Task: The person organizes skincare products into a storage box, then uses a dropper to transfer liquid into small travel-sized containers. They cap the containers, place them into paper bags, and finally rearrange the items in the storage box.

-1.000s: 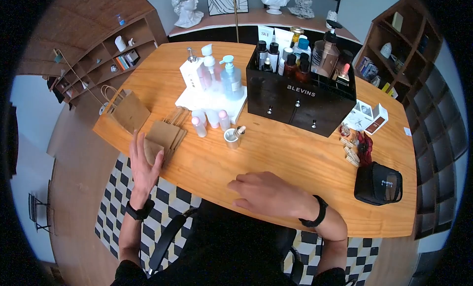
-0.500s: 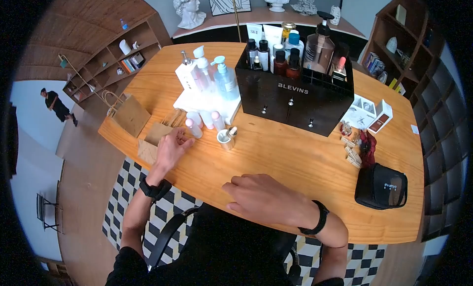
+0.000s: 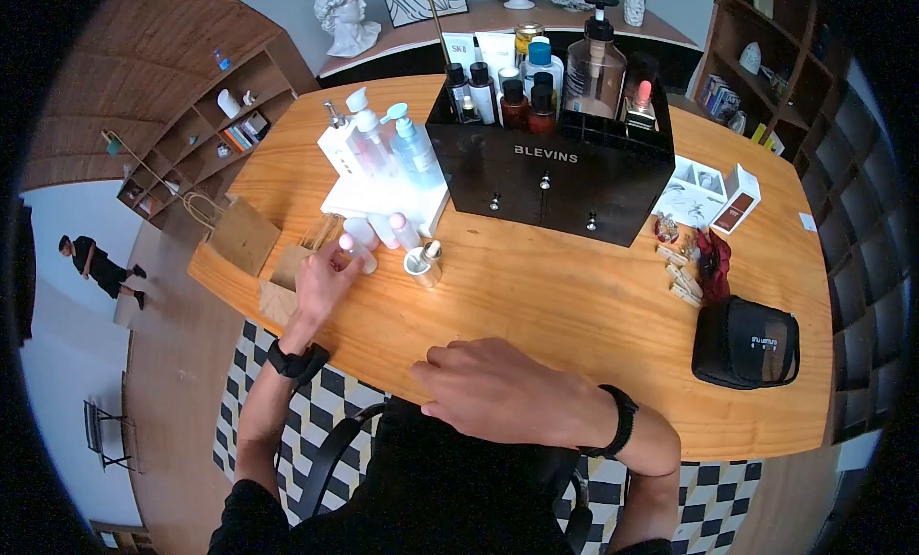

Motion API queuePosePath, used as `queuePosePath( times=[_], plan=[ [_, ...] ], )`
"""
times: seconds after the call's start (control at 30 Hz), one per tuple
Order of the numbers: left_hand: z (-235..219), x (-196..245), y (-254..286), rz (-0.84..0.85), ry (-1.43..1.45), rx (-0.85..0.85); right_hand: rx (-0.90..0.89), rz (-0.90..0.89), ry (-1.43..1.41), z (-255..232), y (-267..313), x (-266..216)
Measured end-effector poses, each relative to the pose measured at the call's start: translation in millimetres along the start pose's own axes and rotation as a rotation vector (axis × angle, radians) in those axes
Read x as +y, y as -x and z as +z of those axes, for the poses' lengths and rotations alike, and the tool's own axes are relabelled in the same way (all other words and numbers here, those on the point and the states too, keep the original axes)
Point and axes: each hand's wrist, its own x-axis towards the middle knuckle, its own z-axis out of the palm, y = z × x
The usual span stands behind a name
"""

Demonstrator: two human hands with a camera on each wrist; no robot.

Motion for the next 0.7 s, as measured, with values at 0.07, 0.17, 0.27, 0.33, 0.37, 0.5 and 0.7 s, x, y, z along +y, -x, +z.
queuePosePath(
  times=[0.07,0.17,0.27,0.33,0.37,0.5,0.7],
  plan=[
    [-2.3,-7.4,-1.0,0.004,0.01,-0.006,-0.03,0.004,-0.022,-4.0,-1.1,-2.4],
    [-13.9,-17.6,-1.0,0.058,0.305,-0.02,0.009,-0.024,-0.009,-2.4,0.0,-1.9],
    [-43.7,-11.0,-3.1,-0.176,0.625,-0.281,-0.027,-0.016,-0.013,-2.9,-1.5,-3.7],
    [-54.7,-8.4,-2.9,-0.149,0.773,-0.343,-0.048,-0.011,-0.009,-3.9,-1.8,-6.0],
    [-57.3,-8.0,-2.6,-0.137,0.745,-0.334,-0.062,0.003,-0.008,-4.2,-1.9,-7.1],
    [-64.8,2.5,1.4,-0.121,0.712,-0.292,-0.048,0.002,-0.027,-0.1,-1.6,-7.3],
    [-47.8,-8.2,14.8,-0.033,0.951,-0.226,-0.053,0.037,-0.06,3.1,-5.1,2.4]
  ],
)
